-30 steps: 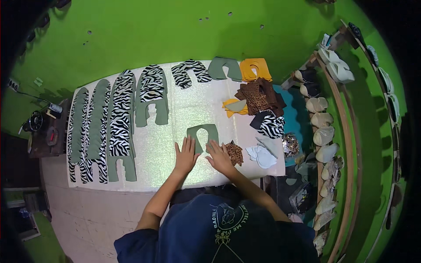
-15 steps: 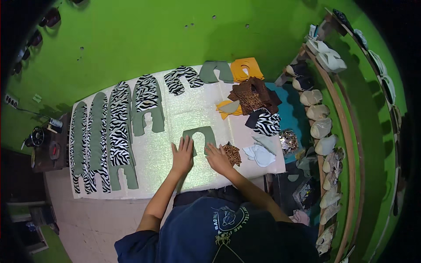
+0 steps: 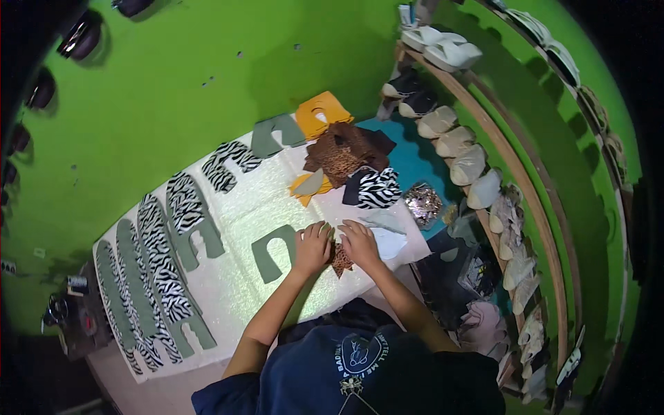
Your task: The person repeatedly picks up a zebra-print fabric strap and a green foam sole, aligns the strap over the sole, and presses it into place. They then place the assembled unit onto a growing row of similar sandals on the table. This process is repeated with multiple pairs of straps and soles throughout the clip.
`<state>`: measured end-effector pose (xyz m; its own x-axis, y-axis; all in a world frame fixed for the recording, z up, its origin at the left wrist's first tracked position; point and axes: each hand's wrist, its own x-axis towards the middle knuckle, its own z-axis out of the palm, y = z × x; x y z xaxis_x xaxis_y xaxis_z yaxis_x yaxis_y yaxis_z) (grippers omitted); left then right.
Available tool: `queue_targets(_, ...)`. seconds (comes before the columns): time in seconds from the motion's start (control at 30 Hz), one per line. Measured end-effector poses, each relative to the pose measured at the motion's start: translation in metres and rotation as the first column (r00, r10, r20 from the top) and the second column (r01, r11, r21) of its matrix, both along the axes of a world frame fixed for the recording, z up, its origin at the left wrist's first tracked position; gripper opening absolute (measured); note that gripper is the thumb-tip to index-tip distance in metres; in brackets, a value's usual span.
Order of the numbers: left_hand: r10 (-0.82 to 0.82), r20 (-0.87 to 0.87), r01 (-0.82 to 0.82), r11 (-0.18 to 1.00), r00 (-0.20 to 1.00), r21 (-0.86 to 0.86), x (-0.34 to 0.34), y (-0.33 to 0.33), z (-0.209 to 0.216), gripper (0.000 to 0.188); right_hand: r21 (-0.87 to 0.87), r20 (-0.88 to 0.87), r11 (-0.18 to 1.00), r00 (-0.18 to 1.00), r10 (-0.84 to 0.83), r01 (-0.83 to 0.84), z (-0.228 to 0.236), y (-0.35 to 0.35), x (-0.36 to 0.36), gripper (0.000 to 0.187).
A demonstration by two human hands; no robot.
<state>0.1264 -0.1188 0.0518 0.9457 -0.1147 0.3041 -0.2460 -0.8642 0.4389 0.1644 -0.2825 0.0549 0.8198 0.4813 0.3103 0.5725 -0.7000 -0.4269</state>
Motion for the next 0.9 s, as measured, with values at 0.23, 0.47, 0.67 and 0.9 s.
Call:
queue_targets(0.23,-0.131,0.088,0.133,0.991,0.988,-0.024,0.061,-0.047,-0.001,0.023,-0.023,0.005,0.912,0.913,-0.409,0.409,-0.003,-0.058,0.041,0.022)
queue_targets(0.47,-0.211,0.049,0.214,0.973,0.976,-0.085,0.108,-0.084,-0.006,0.028,0.147,-0.066,0.81,0.823,-0.565,0.568,-0.014,-0.077,0.075,0.028)
queue_targets(0.67,-0.267,-0.001,0.264,0.953,0.964,-0.15,0.135,-0.097,-0.012,0.034,0.367,-0.332,0.69,0.781,-0.529,0.624,-0.022,-0.073,0.098,0.041)
queue_targets(0.9,-0.255,0.042,0.258,0.95,0.966,-0.175,0.143,-0.102,-0.006,0.033,0.433,-0.299,0.611,0.746,-0.596,0.662,-0.046,-0.065,0.107,0.044)
